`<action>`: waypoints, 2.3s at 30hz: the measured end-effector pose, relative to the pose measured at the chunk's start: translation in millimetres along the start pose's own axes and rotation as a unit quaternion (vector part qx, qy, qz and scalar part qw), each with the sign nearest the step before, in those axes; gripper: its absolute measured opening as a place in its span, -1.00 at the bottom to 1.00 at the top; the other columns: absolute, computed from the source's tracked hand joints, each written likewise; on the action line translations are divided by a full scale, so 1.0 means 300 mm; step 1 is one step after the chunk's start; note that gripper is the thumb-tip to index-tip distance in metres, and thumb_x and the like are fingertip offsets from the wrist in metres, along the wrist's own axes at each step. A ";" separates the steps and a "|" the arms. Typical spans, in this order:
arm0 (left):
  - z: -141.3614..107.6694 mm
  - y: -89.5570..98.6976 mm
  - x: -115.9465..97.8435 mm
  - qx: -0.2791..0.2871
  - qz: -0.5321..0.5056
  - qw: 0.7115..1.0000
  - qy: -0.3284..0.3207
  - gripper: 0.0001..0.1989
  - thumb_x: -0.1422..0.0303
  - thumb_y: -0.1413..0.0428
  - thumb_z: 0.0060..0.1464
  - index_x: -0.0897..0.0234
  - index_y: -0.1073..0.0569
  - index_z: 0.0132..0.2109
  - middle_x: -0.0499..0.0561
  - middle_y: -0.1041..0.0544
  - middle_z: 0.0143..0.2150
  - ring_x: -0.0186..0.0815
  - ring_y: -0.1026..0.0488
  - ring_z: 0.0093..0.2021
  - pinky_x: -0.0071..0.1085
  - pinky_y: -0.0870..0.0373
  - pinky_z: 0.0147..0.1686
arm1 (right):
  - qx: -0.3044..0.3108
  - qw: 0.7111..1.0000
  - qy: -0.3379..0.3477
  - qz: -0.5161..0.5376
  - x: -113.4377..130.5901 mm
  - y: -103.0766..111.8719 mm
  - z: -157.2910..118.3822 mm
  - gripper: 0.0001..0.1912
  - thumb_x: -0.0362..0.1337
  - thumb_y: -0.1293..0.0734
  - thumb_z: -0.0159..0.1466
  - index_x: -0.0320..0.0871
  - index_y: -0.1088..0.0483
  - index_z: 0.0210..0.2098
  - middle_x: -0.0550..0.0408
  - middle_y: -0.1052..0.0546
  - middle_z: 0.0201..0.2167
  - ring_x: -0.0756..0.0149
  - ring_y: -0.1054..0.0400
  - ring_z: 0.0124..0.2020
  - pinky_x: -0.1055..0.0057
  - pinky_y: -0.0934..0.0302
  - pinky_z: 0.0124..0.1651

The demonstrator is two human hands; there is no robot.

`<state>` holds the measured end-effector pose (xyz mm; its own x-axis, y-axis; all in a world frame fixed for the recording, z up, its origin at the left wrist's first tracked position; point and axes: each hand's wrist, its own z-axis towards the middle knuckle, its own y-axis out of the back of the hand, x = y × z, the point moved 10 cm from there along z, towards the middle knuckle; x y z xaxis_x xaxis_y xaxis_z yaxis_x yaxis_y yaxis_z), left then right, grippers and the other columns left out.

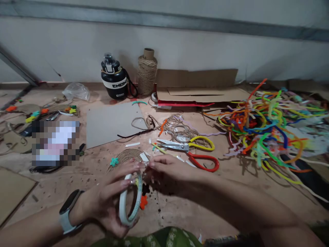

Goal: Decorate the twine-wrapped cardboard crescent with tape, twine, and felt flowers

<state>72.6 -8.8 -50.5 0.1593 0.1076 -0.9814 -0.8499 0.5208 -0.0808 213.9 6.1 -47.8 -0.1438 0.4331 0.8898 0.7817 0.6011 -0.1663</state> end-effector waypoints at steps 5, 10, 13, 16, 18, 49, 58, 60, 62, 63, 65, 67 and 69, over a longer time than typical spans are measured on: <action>-0.001 -0.037 -0.093 0.040 0.121 0.984 -0.124 -0.14 0.20 -0.43 -0.47 -0.07 -0.38 0.10 0.11 -0.46 0.10 0.19 -0.36 0.14 0.22 -0.09 0.22 | -0.010 0.985 -0.072 0.158 -0.076 -0.036 0.078 -0.66 -0.02 -0.39 0.18 -0.18 -0.35 -0.46 0.21 -0.37 -0.60 0.52 -0.16 -0.64 0.55 -0.06 -0.58; 0.022 -0.125 -0.208 0.136 0.215 0.944 -0.208 0.12 0.32 -0.34 -0.32 -0.14 0.02 0.37 0.15 -0.28 0.29 0.17 -0.31 0.21 0.12 -0.20 0.18 | -0.039 0.983 -0.042 0.174 -0.046 -0.021 0.077 -0.75 -0.19 -0.46 0.10 -0.15 -0.36 -0.33 0.26 -0.36 -0.59 0.50 -0.18 -0.61 0.51 -0.12 -0.50; 0.036 -0.140 -0.218 0.146 0.255 0.933 -0.207 0.13 0.31 -0.30 -0.30 -0.06 0.09 0.39 0.21 -0.29 0.26 0.16 -0.32 0.19 0.11 -0.20 0.17 | -0.062 0.995 0.028 0.068 0.003 0.011 0.079 -0.78 -0.14 -0.40 0.18 -0.16 -0.35 -0.34 0.22 -0.38 -0.54 0.45 -0.22 -0.55 0.49 -0.13 -0.46; 0.037 -0.156 -0.203 0.170 0.282 0.923 -0.200 0.12 0.27 -0.29 -0.27 0.00 0.12 0.40 0.24 -0.33 0.22 0.15 -0.33 0.17 0.10 -0.20 0.16 | -0.107 0.976 0.132 -0.135 0.079 0.045 0.074 -0.87 -0.24 -0.33 0.27 -0.17 -0.38 -0.36 0.16 -0.42 -0.48 0.41 -0.26 -0.44 0.46 -0.15 -0.36; 0.037 -0.154 -0.182 0.177 0.290 0.924 -0.172 0.10 0.30 -0.28 -0.25 0.01 0.10 0.40 0.23 -0.32 0.23 0.15 -0.31 0.18 0.10 -0.18 0.17 | -0.133 0.934 0.196 -0.268 0.124 0.048 0.065 -0.90 -0.31 -0.30 0.30 -0.17 -0.40 -0.35 0.13 -0.44 -0.44 0.38 -0.29 -0.39 0.44 -0.16 -0.30; 0.105 0.030 -0.036 -0.005 -0.033 0.994 0.105 -0.32 0.23 -0.25 -0.01 0.00 -0.16 0.23 0.13 -0.23 0.27 0.03 -0.30 0.17 -0.25 -0.43 -0.11 | -0.186 0.809 0.295 -0.473 0.155 0.023 0.058 -0.91 -0.36 -0.31 0.29 -0.16 -0.42 -0.36 0.06 -0.42 -0.38 0.29 -0.27 -0.29 0.39 -0.15 -0.23; 0.123 0.031 -0.054 0.016 -0.035 0.995 0.092 -0.33 0.19 -0.22 0.03 0.04 -0.15 0.24 0.17 -0.23 0.27 0.04 -0.31 0.15 -0.18 -0.40 -0.06 | -0.171 0.811 0.300 -0.471 0.193 0.026 0.041 -0.90 -0.35 -0.28 0.28 -0.17 -0.44 -0.24 0.03 -0.42 -0.34 0.25 -0.27 -0.27 0.35 -0.16 -0.22; 0.130 0.024 -0.088 0.020 -0.051 0.995 0.077 -0.33 0.14 -0.22 0.02 0.07 -0.16 0.23 0.19 -0.25 0.26 0.04 -0.33 0.13 -0.20 -0.39 -0.08 | -0.148 0.819 0.299 -0.466 0.193 0.015 0.045 -0.85 -0.35 -0.27 0.27 -0.16 -0.45 -0.19 0.04 -0.42 -0.33 0.25 -0.27 -0.26 0.33 -0.17 -0.18; 0.137 0.008 -0.119 0.035 -0.068 0.995 0.071 -0.31 0.09 -0.23 0.00 0.08 -0.16 0.22 0.19 -0.29 0.23 0.04 -0.34 0.12 -0.21 -0.38 -0.09 | -0.116 0.832 0.298 -0.453 0.187 -0.001 0.050 -0.79 -0.37 -0.27 0.24 -0.16 -0.45 -0.14 0.05 -0.42 -0.32 0.25 -0.27 -0.24 0.33 -0.18 -0.17; 0.139 -0.002 -0.129 0.045 -0.072 0.994 0.074 -0.31 0.08 -0.23 0.00 0.08 -0.16 0.22 0.18 -0.31 0.21 0.03 -0.34 0.12 -0.21 -0.37 -0.08 | -0.099 0.839 0.298 -0.444 0.184 -0.009 0.052 -0.77 -0.39 -0.27 0.22 -0.16 -0.44 -0.13 0.05 -0.42 -0.31 0.25 -0.27 -0.24 0.34 -0.19 -0.18; 0.143 -0.014 -0.140 0.059 -0.070 0.993 0.078 -0.32 0.07 -0.22 0.01 0.07 -0.16 0.22 0.16 -0.33 0.19 0.02 -0.33 0.13 -0.20 -0.35 -0.04 | -0.075 0.852 0.297 -0.425 0.177 -0.020 0.056 -0.79 -0.40 -0.28 0.20 -0.17 -0.45 -0.17 0.06 -0.41 -0.31 0.26 -0.27 -0.23 0.35 -0.20 -0.19; 0.143 -0.014 -0.137 0.063 -0.066 0.992 0.084 -0.32 0.07 -0.21 0.03 0.06 -0.15 0.23 0.15 -0.32 0.20 0.01 -0.31 0.15 -0.19 -0.33 0.00 | -0.067 0.862 0.293 -0.408 0.172 -0.020 0.060 -0.85 -0.39 -0.27 0.21 -0.18 -0.46 -0.25 0.07 -0.41 -0.33 0.26 -0.28 -0.24 0.35 -0.20 -0.19; 0.142 -0.009 -0.132 0.064 -0.076 0.992 0.078 -0.30 0.09 -0.21 0.03 0.07 -0.13 0.25 0.15 -0.29 0.23 0.01 -0.30 0.16 -0.19 -0.32 0.01 | -0.065 0.872 0.286 -0.392 0.169 -0.015 0.065 -0.89 -0.41 -0.28 0.20 -0.20 -0.45 -0.31 0.07 -0.41 -0.36 0.25 -0.28 -0.24 0.34 -0.20 -0.17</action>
<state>89.9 21.5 -3.9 0.1931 -0.1084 -0.9752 -0.7490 0.6257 -0.2178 191.2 38.6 -10.3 -0.3680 -0.5058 0.7802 0.6470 0.4633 0.6055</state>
